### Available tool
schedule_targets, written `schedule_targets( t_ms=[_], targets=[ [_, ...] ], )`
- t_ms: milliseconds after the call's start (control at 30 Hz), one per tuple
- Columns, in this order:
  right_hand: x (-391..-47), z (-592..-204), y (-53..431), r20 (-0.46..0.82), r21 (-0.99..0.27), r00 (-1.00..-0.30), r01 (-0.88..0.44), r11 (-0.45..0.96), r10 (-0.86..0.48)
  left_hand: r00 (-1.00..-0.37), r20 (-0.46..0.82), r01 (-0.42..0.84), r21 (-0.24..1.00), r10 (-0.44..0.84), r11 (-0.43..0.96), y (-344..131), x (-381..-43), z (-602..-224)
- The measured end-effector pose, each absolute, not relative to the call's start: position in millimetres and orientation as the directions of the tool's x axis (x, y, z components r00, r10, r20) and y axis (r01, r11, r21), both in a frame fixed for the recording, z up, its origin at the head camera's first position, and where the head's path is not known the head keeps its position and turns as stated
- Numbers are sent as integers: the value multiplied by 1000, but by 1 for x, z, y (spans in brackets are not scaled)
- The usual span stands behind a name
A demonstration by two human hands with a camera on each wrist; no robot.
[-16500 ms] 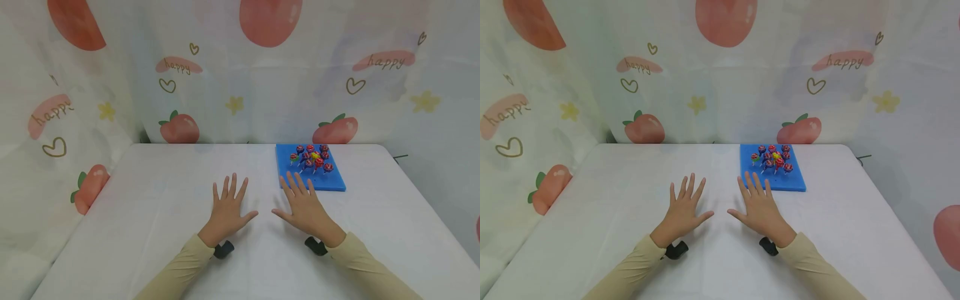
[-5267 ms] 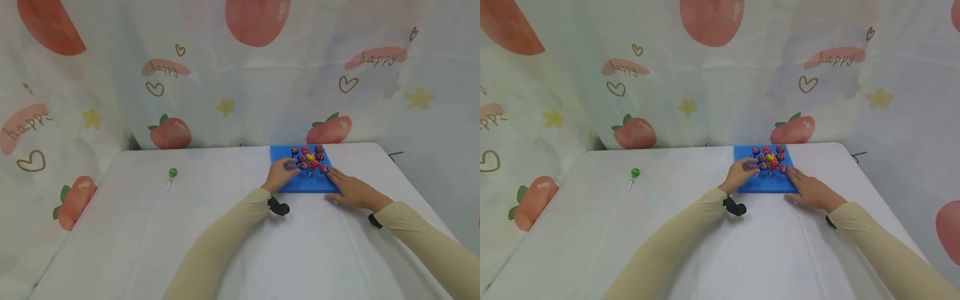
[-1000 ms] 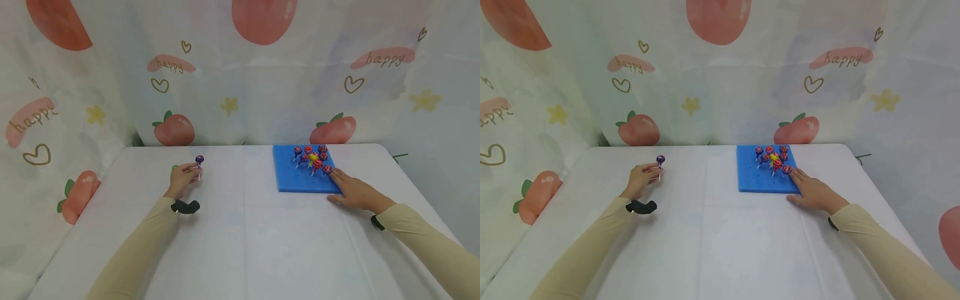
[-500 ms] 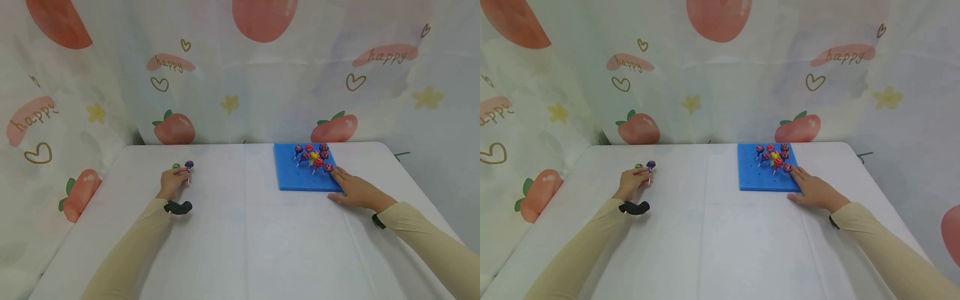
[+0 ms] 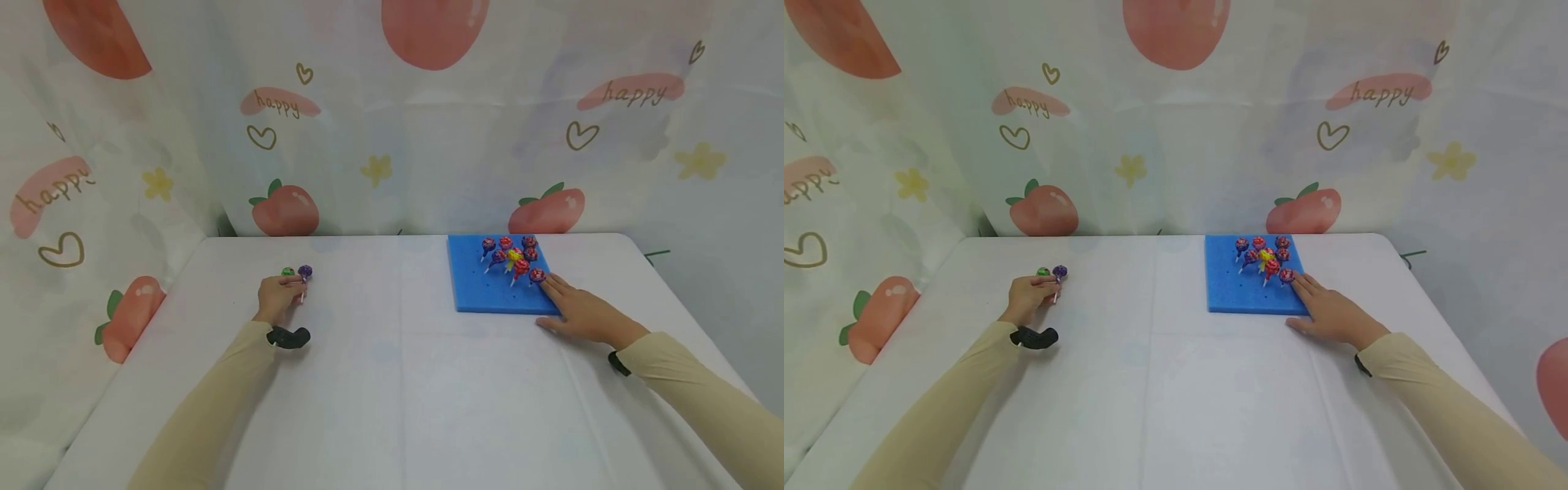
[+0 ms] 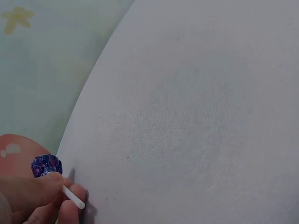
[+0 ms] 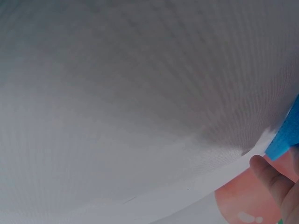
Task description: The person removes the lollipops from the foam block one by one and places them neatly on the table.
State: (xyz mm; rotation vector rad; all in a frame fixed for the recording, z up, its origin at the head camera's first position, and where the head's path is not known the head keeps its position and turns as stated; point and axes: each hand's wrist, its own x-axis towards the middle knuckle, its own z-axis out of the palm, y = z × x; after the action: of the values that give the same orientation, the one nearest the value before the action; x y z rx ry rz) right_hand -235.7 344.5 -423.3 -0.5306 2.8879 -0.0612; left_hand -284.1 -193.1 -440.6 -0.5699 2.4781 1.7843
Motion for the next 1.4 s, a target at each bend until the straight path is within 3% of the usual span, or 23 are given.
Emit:
schedule_targets(
  t_ms=[1400],
  targets=[
    [-236, -424, 345, -186, -76, -914, -352, 933, -360, -962, -180, -261, 833, -207, 488, -197, -276, -433]
  ],
)
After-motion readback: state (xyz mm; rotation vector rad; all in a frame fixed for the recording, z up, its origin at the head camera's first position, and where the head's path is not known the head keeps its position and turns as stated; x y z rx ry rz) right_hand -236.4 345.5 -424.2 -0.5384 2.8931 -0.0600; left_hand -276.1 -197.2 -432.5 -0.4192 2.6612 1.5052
